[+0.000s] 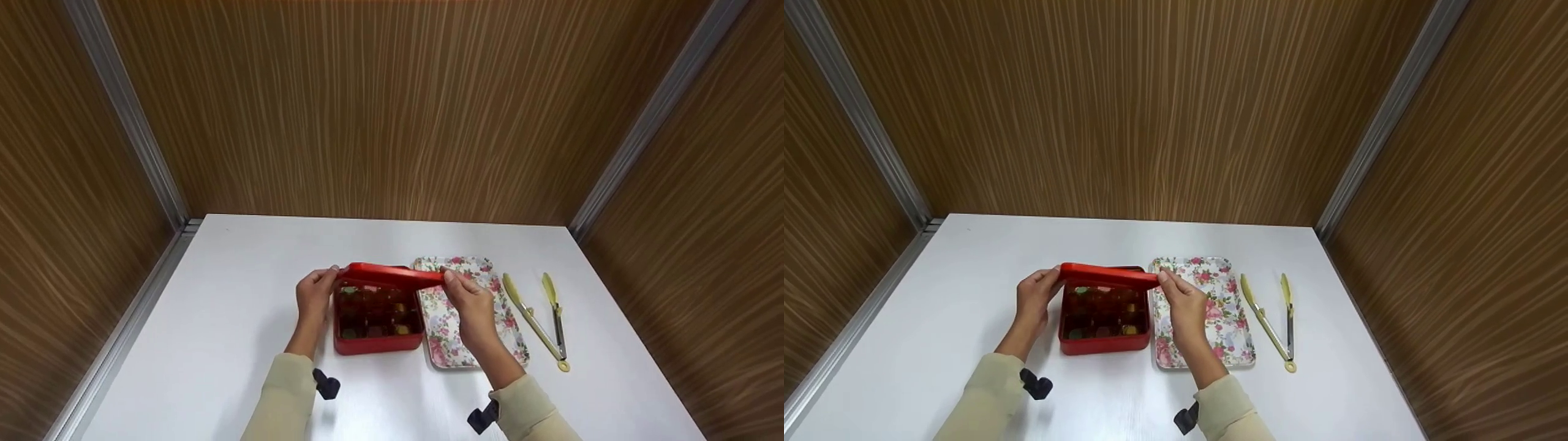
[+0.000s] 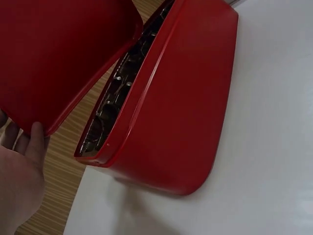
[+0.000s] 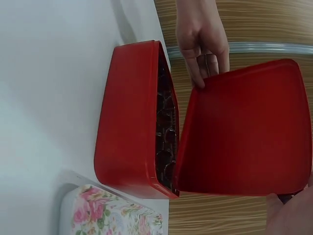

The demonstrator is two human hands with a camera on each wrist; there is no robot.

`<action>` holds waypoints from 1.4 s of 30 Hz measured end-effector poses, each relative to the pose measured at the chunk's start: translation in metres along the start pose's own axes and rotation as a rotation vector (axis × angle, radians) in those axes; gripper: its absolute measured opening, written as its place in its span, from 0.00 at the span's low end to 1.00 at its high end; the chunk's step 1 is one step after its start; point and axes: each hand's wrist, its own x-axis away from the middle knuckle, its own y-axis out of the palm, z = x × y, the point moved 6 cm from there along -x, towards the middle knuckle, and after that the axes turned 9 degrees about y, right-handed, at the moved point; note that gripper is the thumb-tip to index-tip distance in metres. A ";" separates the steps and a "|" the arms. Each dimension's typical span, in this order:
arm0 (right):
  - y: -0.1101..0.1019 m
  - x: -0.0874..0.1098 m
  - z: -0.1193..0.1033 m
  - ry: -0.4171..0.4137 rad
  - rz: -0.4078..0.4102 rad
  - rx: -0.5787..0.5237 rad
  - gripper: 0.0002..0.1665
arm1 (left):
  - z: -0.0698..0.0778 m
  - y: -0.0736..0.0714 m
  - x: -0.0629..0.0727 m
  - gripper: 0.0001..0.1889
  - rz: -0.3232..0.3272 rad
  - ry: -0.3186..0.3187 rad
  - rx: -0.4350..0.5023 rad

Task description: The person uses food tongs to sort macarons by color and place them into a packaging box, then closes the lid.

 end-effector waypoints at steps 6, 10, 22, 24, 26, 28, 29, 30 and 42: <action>-0.002 0.004 0.007 -0.027 -0.022 0.029 0.26 | -0.006 0.000 -0.004 0.14 -0.075 -0.012 0.028; -0.003 0.008 0.011 -0.045 -0.053 0.095 0.26 | -0.009 0.000 -0.008 0.14 -0.112 -0.001 0.049; -0.006 0.016 0.023 -0.115 -0.143 0.163 0.29 | -0.009 0.006 -0.016 0.16 -0.240 0.031 -0.017; -0.006 0.017 0.028 -0.108 -0.158 0.155 0.30 | -0.010 0.006 -0.018 0.16 -0.250 0.023 -0.023; -0.006 0.017 0.034 -0.098 -0.171 0.149 0.31 | -0.012 0.008 -0.020 0.17 -0.262 0.015 -0.022; -0.004 0.016 0.040 -0.088 -0.189 0.142 0.33 | -0.015 0.009 -0.024 0.17 -0.268 0.006 -0.019; -0.004 0.016 0.043 -0.081 -0.197 0.140 0.34 | -0.017 0.009 -0.026 0.18 -0.270 0.004 -0.021; -0.003 0.015 0.046 -0.074 -0.206 0.147 0.34 | -0.020 0.010 -0.027 0.18 -0.273 0.003 -0.026; -0.004 0.006 0.084 0.007 -0.187 0.202 0.32 | -0.037 0.016 -0.031 0.20 -0.256 0.036 -0.117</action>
